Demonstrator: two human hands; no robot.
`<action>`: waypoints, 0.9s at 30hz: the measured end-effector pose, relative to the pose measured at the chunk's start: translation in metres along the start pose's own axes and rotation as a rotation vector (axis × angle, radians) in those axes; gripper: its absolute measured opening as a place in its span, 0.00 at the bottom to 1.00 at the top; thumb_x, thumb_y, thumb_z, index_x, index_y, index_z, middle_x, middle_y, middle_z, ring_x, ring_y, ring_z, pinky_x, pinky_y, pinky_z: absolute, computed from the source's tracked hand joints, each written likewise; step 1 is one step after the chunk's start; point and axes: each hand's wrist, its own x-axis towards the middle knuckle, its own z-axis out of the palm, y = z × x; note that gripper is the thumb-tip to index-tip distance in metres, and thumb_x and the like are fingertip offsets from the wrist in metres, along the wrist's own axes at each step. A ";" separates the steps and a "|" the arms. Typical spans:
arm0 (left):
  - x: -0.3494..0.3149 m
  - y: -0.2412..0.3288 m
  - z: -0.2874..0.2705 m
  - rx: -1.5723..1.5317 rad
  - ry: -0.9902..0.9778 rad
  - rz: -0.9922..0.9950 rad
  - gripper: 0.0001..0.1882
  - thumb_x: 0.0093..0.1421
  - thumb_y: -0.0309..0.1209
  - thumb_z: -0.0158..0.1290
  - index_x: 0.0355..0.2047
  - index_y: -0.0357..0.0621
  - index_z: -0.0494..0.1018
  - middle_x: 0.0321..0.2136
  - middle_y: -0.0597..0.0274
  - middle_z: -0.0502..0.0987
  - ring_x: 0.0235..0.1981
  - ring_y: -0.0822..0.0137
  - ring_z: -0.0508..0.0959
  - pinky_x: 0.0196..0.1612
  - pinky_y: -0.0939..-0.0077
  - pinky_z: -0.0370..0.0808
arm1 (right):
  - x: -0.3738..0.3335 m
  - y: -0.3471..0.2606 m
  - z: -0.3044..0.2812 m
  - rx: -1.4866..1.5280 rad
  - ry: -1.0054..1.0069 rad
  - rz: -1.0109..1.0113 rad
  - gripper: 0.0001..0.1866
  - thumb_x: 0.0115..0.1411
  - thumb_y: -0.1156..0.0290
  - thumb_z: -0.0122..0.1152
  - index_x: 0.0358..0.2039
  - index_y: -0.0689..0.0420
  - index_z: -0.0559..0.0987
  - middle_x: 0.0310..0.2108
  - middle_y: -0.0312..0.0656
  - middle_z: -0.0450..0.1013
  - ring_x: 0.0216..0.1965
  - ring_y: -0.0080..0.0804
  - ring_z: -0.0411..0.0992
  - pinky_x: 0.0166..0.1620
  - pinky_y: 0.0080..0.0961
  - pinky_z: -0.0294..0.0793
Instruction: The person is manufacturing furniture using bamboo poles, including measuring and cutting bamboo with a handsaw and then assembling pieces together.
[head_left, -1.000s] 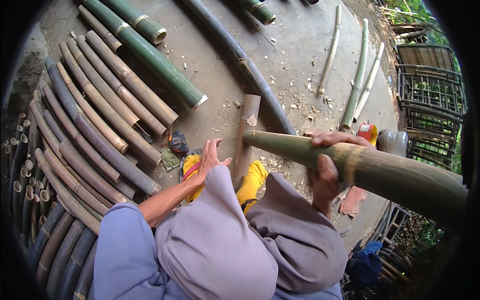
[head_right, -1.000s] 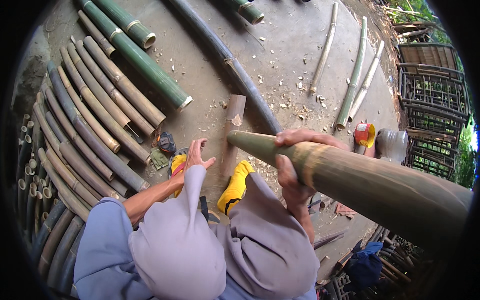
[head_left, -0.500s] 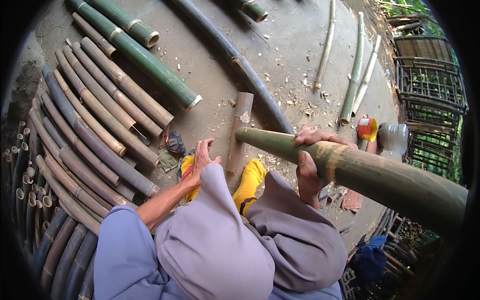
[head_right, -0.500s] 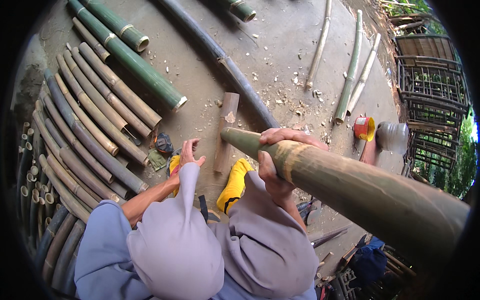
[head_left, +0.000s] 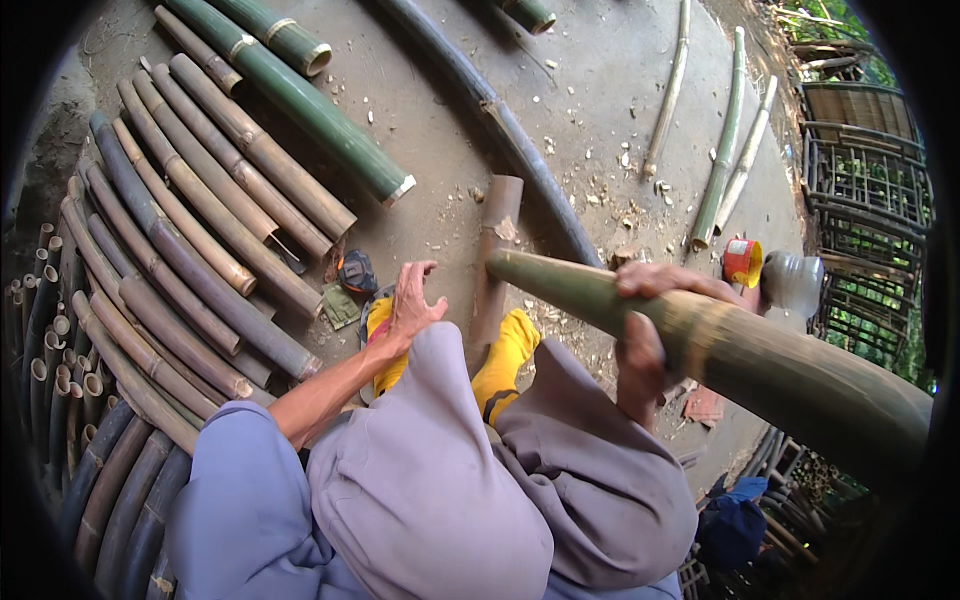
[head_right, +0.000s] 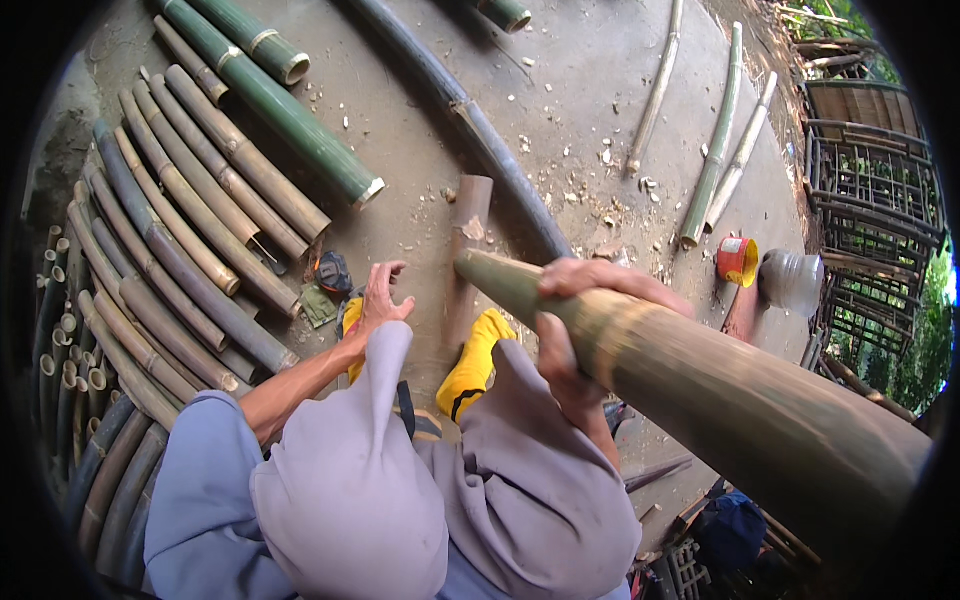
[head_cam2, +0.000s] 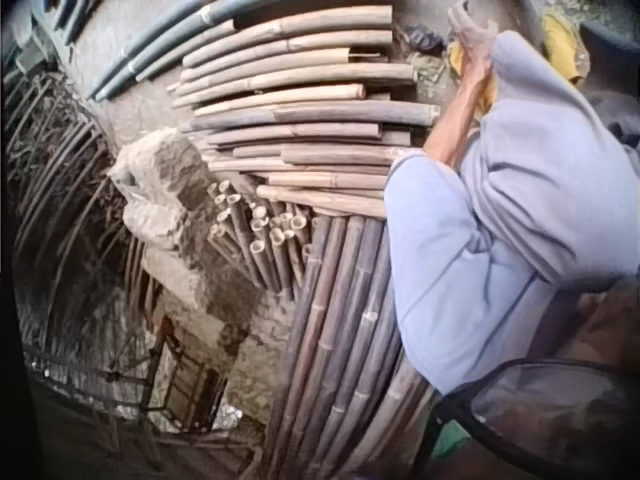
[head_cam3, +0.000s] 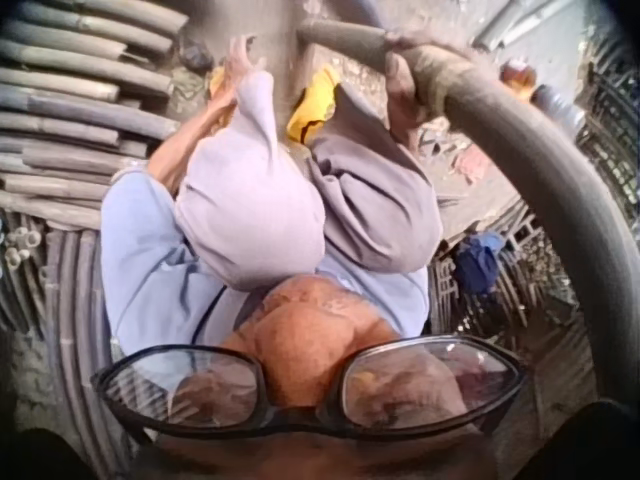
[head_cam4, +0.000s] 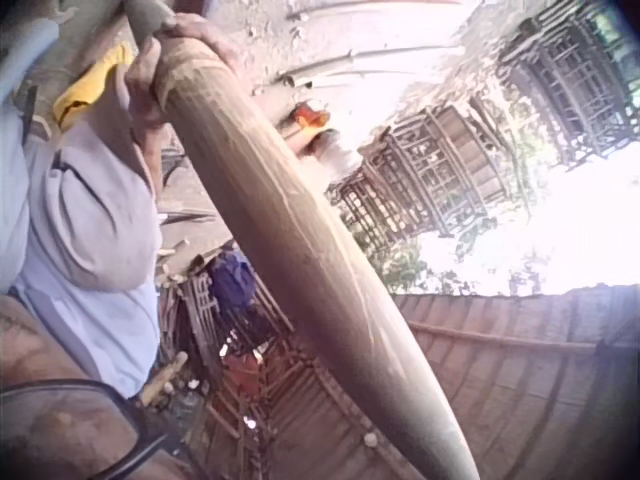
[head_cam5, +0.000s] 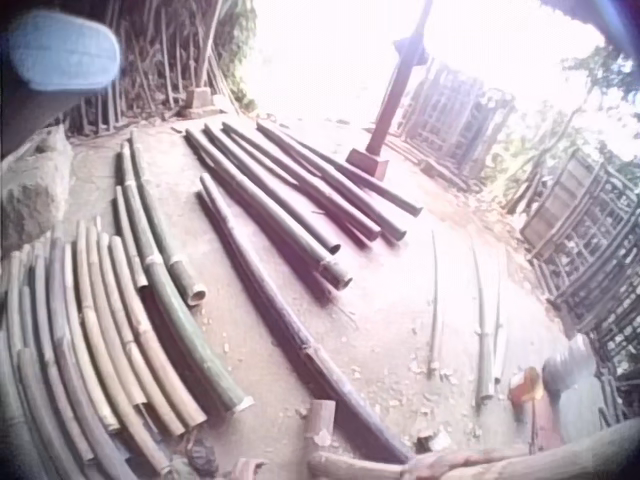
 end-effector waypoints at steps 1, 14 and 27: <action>0.000 -0.002 0.001 0.024 0.041 0.043 0.29 0.39 0.25 0.58 0.45 0.42 0.66 0.35 0.57 0.67 0.35 0.62 0.70 0.36 0.71 0.71 | 0.000 0.004 0.001 0.011 0.008 -0.020 0.28 0.42 0.85 0.57 0.45 0.63 0.59 0.31 0.45 0.70 0.34 0.34 0.72 0.42 0.35 0.74; 0.018 0.044 0.012 -0.338 -0.444 -0.450 0.47 0.39 0.40 0.67 0.56 0.36 0.56 0.45 0.46 0.71 0.43 0.63 0.75 0.42 0.68 0.74 | 0.039 -0.030 -0.005 -0.359 0.257 0.126 0.26 0.47 0.81 0.67 0.44 0.59 0.64 0.33 0.40 0.70 0.28 0.24 0.72 0.31 0.20 0.74; 0.032 0.111 0.035 -0.313 -1.118 -0.348 0.36 0.51 0.41 0.61 0.56 0.39 0.61 0.41 0.55 0.73 0.38 0.65 0.74 0.39 0.70 0.74 | 0.083 -0.063 -0.045 -0.449 0.341 -0.282 0.31 0.35 0.72 0.70 0.40 0.66 0.65 0.25 0.54 0.74 0.26 0.49 0.76 0.32 0.37 0.77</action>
